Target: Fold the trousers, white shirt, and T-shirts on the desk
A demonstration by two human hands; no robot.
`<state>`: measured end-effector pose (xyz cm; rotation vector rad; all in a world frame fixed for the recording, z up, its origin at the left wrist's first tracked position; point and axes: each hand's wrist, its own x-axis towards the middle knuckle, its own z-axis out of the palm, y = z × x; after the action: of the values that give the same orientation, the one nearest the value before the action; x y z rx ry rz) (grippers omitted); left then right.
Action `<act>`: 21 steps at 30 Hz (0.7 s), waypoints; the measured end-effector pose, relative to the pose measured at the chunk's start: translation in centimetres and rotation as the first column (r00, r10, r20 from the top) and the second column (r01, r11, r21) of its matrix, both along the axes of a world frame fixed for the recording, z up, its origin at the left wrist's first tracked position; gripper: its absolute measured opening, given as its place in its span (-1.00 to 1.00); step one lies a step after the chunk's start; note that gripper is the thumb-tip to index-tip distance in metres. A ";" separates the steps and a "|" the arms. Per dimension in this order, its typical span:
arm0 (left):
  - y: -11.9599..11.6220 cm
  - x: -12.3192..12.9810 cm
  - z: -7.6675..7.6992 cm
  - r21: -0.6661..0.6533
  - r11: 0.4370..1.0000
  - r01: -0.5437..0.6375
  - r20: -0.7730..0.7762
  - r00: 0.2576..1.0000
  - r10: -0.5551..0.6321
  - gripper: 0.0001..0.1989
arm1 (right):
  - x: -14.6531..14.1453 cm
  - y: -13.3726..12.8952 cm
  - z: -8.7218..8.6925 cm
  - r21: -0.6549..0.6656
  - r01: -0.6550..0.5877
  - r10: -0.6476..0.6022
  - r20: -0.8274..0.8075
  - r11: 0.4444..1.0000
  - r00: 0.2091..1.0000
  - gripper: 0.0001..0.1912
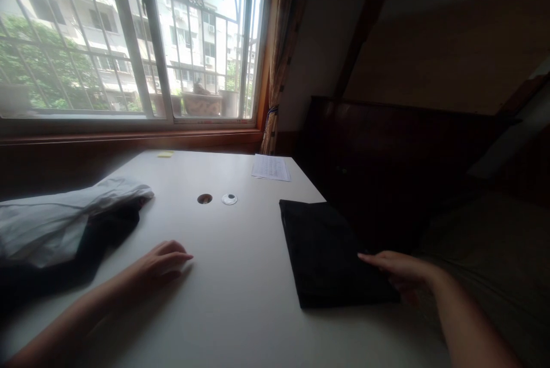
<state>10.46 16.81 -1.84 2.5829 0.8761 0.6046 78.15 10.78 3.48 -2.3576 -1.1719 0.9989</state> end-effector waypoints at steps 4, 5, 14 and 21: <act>0.0 0.1 0.1 0.004 1.000 -0.001 0.019 1.000 0.001 -0.66 | -1.0 4.2 1.2 -0.030 0.022 -0.025 -0.122 0.999 0.992 -0.36; 0.0 0.1 0.1 0.007 1.000 -0.002 0.023 1.000 0.002 -0.66 | -1.4 5.4 1.1 0.007 0.026 -0.024 -0.152 1.000 0.988 -0.38; 0.3 -0.1 -0.5 -0.005 1.000 -0.005 0.056 0.998 0.005 -0.67 | -4.2 13.5 -2.5 0.270 0.090 -0.071 -0.077 0.959 0.994 -0.73; 0.3 0.1 -0.3 -0.016 1.000 -0.016 0.058 0.998 0.016 -0.68 | -3.4 16.0 -2.4 0.457 -0.007 -0.100 0.210 0.890 0.973 -0.49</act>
<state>10.55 17.07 -2.10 2.5337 0.8799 0.6713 74.71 26.81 1.04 -2.1372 -1.2589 0.3786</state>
